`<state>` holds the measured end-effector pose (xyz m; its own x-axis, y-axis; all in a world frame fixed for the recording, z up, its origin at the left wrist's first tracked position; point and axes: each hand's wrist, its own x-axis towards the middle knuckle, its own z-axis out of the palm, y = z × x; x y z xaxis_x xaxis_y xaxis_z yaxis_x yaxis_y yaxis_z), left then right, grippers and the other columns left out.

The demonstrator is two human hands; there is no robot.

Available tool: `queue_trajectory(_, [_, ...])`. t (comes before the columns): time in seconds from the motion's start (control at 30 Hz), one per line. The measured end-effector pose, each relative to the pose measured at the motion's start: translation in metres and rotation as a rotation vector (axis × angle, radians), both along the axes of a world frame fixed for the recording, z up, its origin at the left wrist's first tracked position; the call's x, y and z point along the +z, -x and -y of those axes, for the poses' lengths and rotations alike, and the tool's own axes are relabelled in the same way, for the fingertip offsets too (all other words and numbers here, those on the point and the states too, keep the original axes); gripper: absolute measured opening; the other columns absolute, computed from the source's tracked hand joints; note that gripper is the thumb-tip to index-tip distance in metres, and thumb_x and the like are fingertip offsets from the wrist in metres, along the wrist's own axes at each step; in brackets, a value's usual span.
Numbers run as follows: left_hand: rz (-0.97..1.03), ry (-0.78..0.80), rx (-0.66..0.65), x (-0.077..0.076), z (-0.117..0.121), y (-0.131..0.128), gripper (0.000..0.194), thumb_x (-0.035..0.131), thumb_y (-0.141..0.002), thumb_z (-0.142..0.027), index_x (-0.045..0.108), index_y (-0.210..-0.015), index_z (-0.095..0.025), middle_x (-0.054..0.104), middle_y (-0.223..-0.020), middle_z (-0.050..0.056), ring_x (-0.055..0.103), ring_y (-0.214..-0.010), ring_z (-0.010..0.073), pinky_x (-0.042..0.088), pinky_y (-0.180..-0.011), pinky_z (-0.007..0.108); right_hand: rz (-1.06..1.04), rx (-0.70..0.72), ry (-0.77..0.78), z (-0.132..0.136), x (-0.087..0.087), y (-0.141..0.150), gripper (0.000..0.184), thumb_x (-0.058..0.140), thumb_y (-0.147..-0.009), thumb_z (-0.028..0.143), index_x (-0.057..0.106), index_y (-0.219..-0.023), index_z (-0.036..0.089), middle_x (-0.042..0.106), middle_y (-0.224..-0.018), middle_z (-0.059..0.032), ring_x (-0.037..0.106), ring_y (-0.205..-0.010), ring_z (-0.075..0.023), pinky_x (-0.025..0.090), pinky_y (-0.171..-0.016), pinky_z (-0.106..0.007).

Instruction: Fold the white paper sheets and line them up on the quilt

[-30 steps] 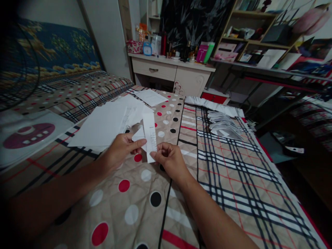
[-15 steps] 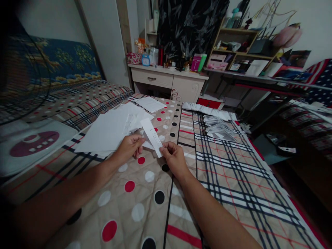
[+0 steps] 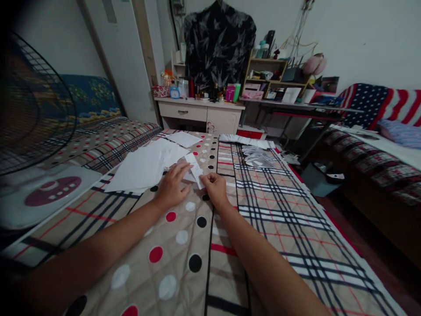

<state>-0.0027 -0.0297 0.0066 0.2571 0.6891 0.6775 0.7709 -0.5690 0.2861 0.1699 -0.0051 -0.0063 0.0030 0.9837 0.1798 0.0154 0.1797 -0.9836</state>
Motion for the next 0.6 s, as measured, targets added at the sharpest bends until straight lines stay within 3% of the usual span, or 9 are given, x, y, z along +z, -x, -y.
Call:
queue_trajectory(0.1, [-0.174, -0.004, -0.039, 0.002, 0.008, -0.014, 0.063, 0.066, -0.074, -0.018, 0.050, -0.135, -0.017, 0.050, -0.140, 0.014, 0.047, -0.126, 0.0321, 0.038, -0.106, 0.047, -0.026, 0.012, -0.039, 0.005, 0.002, 0.000, 0.039, 0.073, -0.068, 0.046, 0.049, -0.055, 0.019, 0.045, -0.048, 0.0059, 0.038, -0.042, -0.0078, 0.029, -0.042, -0.023])
queue_trajectory(0.23, [-0.095, 0.017, -0.067, 0.003, 0.007, -0.024, 0.040, 0.055, -0.079, -0.008, 0.065, -0.116, -0.017, 0.067, -0.117, 0.011, 0.058, -0.111, 0.0285, 0.042, -0.098, 0.045, -0.050, 0.060, -0.076, 0.019, 0.006, 0.001, 0.042, 0.069, -0.072, 0.051, 0.049, -0.053, 0.019, 0.042, -0.048, 0.0056, 0.037, -0.045, -0.0082, 0.032, -0.046, -0.023])
queue_trajectory(0.3, [0.179, 0.091, -0.095, 0.006, 0.003, -0.024, 0.022, 0.059, -0.079, -0.011, 0.072, -0.096, -0.018, 0.072, -0.102, 0.009, 0.062, -0.102, 0.0264, 0.044, -0.094, 0.041, -0.059, 0.061, -0.116, 0.027, 0.008, 0.000, 0.043, 0.059, -0.080, 0.054, 0.056, -0.058, 0.018, 0.045, -0.050, 0.0039, 0.041, -0.048, -0.0100, 0.035, -0.049, -0.024])
queue_trajectory(0.37, [0.616, 0.214, -0.080, 0.009, -0.001, -0.024, 0.006, 0.069, -0.075, -0.022, 0.071, -0.076, -0.016, 0.072, -0.084, 0.008, 0.066, -0.089, 0.0246, 0.048, -0.084, 0.036, -0.048, -0.045, -0.209, 0.031, 0.010, -0.002, 0.038, 0.056, -0.083, 0.053, 0.064, -0.073, 0.017, 0.057, -0.064, -0.0005, 0.051, -0.061, -0.0133, 0.041, -0.058, -0.025])
queue_trajectory(0.43, [0.963, 0.321, -0.053, 0.011, -0.004, -0.025, 0.022, 0.074, -0.071, -0.035, 0.066, -0.068, -0.014, 0.070, -0.071, 0.006, 0.066, -0.073, 0.0217, 0.050, -0.068, 0.031, -0.011, -0.209, -0.315, 0.033, 0.012, -0.005, 0.034, 0.063, -0.079, 0.048, 0.067, -0.093, 0.017, 0.065, -0.094, -0.0061, 0.058, -0.086, -0.0179, 0.046, -0.072, -0.028])
queue_trajectory(0.5, [1.095, 0.390, -0.074, 0.012, -0.005, -0.028, 0.034, 0.072, -0.070, -0.046, 0.065, -0.074, -0.013, 0.070, -0.070, 0.006, 0.065, -0.064, 0.0195, 0.050, -0.059, 0.029, 0.006, -0.253, -0.347, 0.034, 0.013, -0.009, 0.041, 0.068, -0.074, 0.045, 0.065, -0.106, 0.019, 0.063, -0.112, -0.0085, 0.056, -0.101, -0.0209, 0.046, -0.082, -0.032])
queue_trajectory(0.6, [1.254, 0.522, -0.159, 0.010, 0.000, -0.034, 0.049, 0.077, -0.061, -0.053, 0.064, -0.085, -0.012, 0.072, -0.076, 0.009, 0.067, -0.064, 0.0195, 0.052, -0.059, 0.029, -0.065, -0.074, -0.232, 0.034, 0.013, -0.012, 0.040, 0.071, -0.071, 0.046, 0.066, -0.100, 0.018, 0.068, -0.095, -0.0066, 0.059, -0.084, -0.0187, 0.047, -0.073, -0.031])
